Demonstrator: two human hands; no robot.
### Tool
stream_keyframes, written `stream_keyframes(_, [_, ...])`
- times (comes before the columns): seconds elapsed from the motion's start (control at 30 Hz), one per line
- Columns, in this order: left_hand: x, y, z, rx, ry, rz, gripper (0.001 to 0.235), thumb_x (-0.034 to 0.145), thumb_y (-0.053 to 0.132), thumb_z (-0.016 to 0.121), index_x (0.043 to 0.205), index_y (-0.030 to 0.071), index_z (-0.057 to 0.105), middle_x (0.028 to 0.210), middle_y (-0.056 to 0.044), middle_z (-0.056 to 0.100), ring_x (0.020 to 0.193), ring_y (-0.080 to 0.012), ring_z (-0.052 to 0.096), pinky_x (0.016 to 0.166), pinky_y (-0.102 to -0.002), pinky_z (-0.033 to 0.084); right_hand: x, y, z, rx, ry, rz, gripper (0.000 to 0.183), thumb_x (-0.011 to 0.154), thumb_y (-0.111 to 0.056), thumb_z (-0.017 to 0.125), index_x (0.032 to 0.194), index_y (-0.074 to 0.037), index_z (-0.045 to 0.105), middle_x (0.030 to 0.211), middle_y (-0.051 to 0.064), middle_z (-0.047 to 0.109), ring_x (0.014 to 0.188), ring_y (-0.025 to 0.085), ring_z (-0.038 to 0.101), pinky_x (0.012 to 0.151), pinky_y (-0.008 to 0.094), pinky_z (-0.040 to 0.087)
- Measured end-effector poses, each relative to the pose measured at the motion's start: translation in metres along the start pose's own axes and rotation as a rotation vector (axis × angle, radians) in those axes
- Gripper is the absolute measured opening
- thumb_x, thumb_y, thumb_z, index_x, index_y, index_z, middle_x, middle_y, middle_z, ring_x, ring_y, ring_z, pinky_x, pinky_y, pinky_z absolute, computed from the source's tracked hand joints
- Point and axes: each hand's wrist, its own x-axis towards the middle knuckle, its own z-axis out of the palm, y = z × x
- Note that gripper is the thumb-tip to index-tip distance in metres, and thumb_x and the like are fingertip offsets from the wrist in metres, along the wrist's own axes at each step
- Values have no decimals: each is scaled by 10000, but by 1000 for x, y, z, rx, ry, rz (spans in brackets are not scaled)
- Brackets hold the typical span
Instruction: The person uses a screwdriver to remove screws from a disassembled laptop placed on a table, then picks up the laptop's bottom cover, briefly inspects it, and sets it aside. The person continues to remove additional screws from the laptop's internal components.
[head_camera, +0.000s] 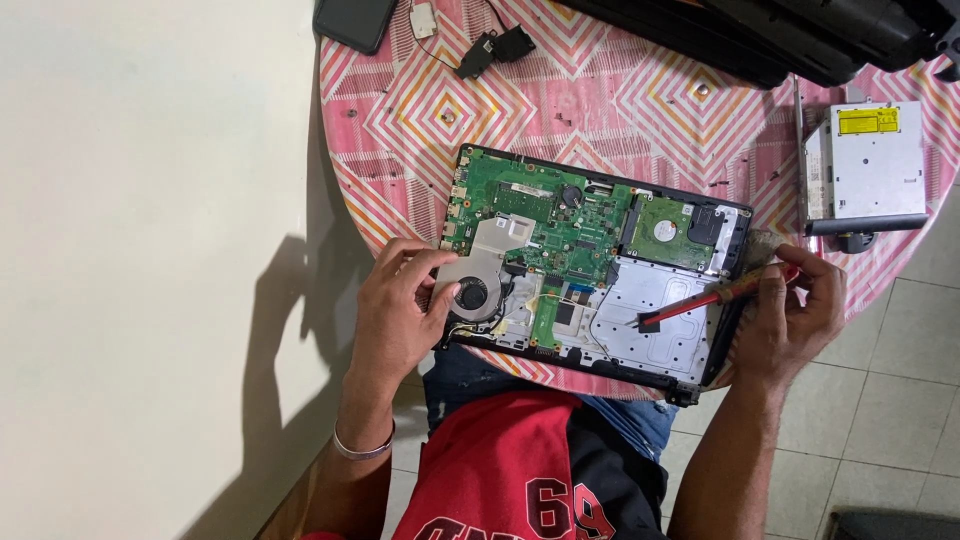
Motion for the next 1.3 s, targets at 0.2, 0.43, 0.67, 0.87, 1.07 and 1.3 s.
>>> stream_keyframes(0.2, [0,0,1,-2,-6,-28,270,931,101,761,1188,89,681,1157,-98,558,740,-159,652,754,-306,639,0,-1,0,3,0,1,282,1088,-178,616,1242,48,683,1145,140,597,1011,246,545,741,368,472])
stream_keyframes(0.43, [2,4,-2,-22,-13,-31,295,939,101,737,1217,89,641,1144,-95,538,718,-152,612,752,-319,598,0,-8,0,32,-5,25,246,1065,-124,598,1233,43,664,1157,136,599,1014,239,526,781,370,474])
stream_keyframes(0.67, [3,3,-1,-3,-10,-17,317,915,103,787,1204,85,658,1156,-88,552,732,-153,606,774,-325,602,0,-1,-1,0,-1,-6,271,1079,-153,607,1247,49,673,1166,157,624,1018,258,550,754,381,481])
stream_keyframes(0.87, [0,-2,2,-29,15,-44,390,878,92,826,1218,100,635,1084,-81,572,700,-134,623,788,-338,610,0,-2,0,-9,2,-17,260,1079,-146,614,1243,46,681,1166,152,636,1014,254,561,742,376,462])
stream_keyframes(1.07, [2,-9,3,-79,21,-57,364,840,108,868,1151,108,678,1057,-56,610,689,-129,627,749,-302,622,0,-2,0,6,1,-4,252,1078,-132,620,1246,46,679,1167,147,634,1003,242,548,753,370,463])
stream_keyframes(1.3, [11,-10,-8,-165,-32,-23,324,902,269,794,1132,66,689,1005,-77,620,691,-124,614,663,-272,628,2,-16,-1,112,35,89,214,1042,-111,633,1225,-7,670,1146,101,676,937,164,567,797,303,473])
